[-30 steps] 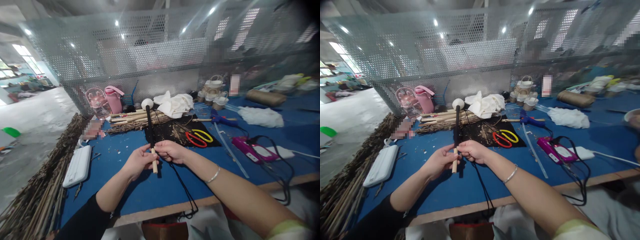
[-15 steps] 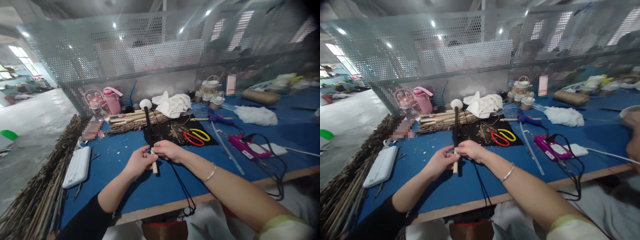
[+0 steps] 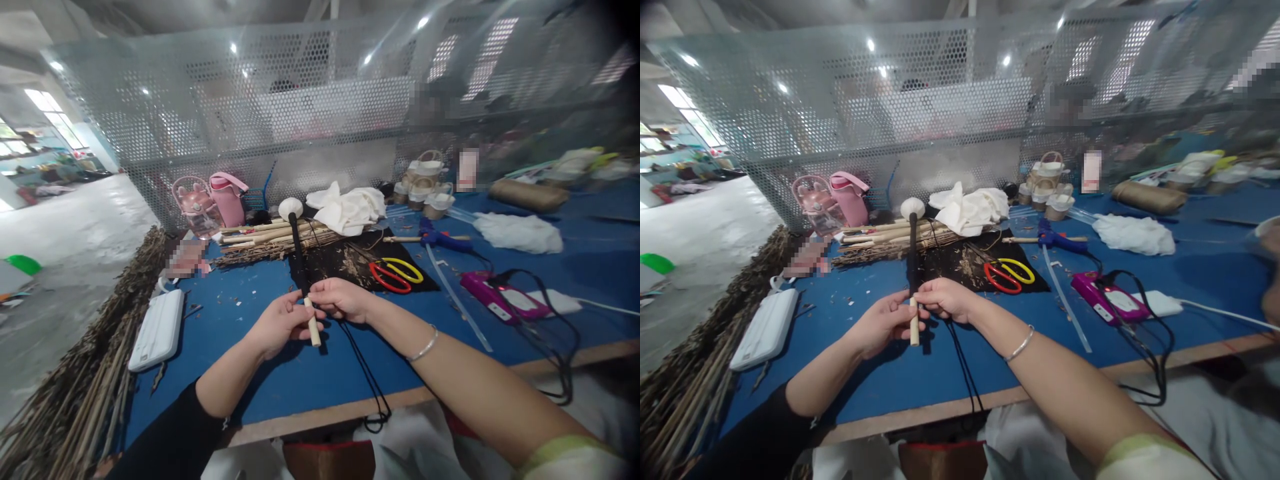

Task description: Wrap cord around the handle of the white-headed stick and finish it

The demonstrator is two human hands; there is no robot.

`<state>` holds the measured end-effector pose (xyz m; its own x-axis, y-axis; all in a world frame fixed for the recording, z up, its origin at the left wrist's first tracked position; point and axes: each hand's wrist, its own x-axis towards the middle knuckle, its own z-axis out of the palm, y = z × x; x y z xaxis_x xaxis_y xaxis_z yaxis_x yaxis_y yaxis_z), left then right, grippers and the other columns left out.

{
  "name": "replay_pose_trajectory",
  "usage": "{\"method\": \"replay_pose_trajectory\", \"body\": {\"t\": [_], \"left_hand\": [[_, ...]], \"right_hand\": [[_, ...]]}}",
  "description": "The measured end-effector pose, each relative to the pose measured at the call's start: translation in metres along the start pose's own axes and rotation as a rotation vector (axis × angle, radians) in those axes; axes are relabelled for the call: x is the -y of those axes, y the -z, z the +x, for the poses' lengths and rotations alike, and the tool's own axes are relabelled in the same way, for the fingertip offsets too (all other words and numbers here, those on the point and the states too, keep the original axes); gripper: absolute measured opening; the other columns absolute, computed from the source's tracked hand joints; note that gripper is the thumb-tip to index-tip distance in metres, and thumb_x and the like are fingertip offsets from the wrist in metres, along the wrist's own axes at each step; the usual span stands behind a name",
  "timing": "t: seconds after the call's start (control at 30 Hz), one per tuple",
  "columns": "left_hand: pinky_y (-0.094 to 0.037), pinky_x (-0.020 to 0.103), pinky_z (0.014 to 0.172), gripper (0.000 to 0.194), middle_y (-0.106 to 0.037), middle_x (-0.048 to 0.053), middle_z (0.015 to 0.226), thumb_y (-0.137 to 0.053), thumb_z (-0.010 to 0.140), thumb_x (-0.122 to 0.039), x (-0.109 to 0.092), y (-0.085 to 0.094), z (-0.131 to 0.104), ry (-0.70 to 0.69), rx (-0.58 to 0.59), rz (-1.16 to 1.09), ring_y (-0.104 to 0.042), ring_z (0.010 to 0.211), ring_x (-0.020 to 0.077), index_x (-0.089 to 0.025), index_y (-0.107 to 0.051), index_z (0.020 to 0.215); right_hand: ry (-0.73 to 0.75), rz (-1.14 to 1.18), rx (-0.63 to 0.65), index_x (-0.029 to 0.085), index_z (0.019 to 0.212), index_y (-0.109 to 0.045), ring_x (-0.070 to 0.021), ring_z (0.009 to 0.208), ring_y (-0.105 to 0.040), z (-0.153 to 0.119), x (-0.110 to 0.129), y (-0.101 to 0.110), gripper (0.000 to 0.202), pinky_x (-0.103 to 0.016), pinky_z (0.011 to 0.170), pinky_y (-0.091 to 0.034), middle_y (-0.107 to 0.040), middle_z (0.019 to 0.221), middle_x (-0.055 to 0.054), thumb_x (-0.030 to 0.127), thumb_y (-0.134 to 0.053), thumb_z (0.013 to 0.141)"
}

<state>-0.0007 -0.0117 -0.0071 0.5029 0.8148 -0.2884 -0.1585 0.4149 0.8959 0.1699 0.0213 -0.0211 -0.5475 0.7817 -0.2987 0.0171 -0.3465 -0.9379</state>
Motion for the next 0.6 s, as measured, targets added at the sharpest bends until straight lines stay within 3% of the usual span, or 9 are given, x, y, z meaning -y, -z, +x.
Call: {"method": "replay_pose_trajectory", "body": {"t": [0.2,0.3,0.4,0.5,0.6], "left_hand": [[-0.051,0.022,0.056,0.057,-0.067,0.01,0.083,-0.069,0.073,-0.02,0.0032,-0.0025,0.0005,0.018,-0.055,0.022,-0.065,0.064,0.0133,-0.011,-0.042,0.122],[-0.05,0.021,0.054,0.064,-0.068,0.011,0.085,-0.07,0.073,-0.02,0.0036,-0.0019,0.0011,-0.001,-0.063,0.011,-0.065,0.065,0.014,-0.011,-0.038,0.128],[-0.049,0.02,0.051,0.066,-0.067,0.013,0.09,-0.07,0.072,-0.021,0.0014,-0.001,0.0006,-0.022,-0.067,-0.002,-0.065,0.066,0.0145,-0.011,-0.038,0.129],[-0.05,0.021,0.054,0.056,-0.066,0.014,0.095,-0.07,0.072,-0.023,-0.0009,-0.001,-0.0007,-0.019,-0.026,0.006,-0.066,0.069,0.0152,-0.012,-0.046,0.121],[-0.053,0.024,0.059,0.044,-0.067,0.013,0.094,-0.068,0.074,-0.024,-0.0005,-0.0013,-0.0014,-0.009,0.02,0.018,-0.066,0.074,0.0164,-0.013,-0.051,0.113]], "right_hand": [[0.187,-0.198,-0.167,0.012,0.063,-0.054,-0.0028,0.041,-0.03,0.0001,0.0054,0.0025,0.032,-0.018,0.04,-0.018,-0.042,0.044,0.008,0.039,-0.072,0.064],[0.175,-0.189,-0.189,0.013,0.064,-0.054,-0.0026,0.039,-0.029,-0.0006,0.0075,-0.0002,0.032,-0.018,0.039,-0.017,-0.041,0.043,0.009,0.04,-0.071,0.065],[0.056,-0.11,-0.128,0.016,0.067,-0.05,-0.0023,0.033,-0.021,-0.0021,0.0072,-0.0013,0.033,-0.018,0.034,-0.01,-0.035,0.037,0.012,0.043,-0.068,0.067],[-0.042,-0.026,0.017,0.017,0.071,-0.05,-0.0023,0.031,-0.016,-0.0027,0.0043,0.0001,0.033,-0.019,0.031,-0.006,-0.034,0.038,0.012,0.047,-0.064,0.072],[-0.039,0.003,0.054,0.016,0.071,-0.05,-0.0023,0.032,-0.014,-0.0015,0.0008,0.0008,0.031,-0.018,0.031,-0.007,-0.03,0.038,0.013,0.044,-0.064,0.073]]}}
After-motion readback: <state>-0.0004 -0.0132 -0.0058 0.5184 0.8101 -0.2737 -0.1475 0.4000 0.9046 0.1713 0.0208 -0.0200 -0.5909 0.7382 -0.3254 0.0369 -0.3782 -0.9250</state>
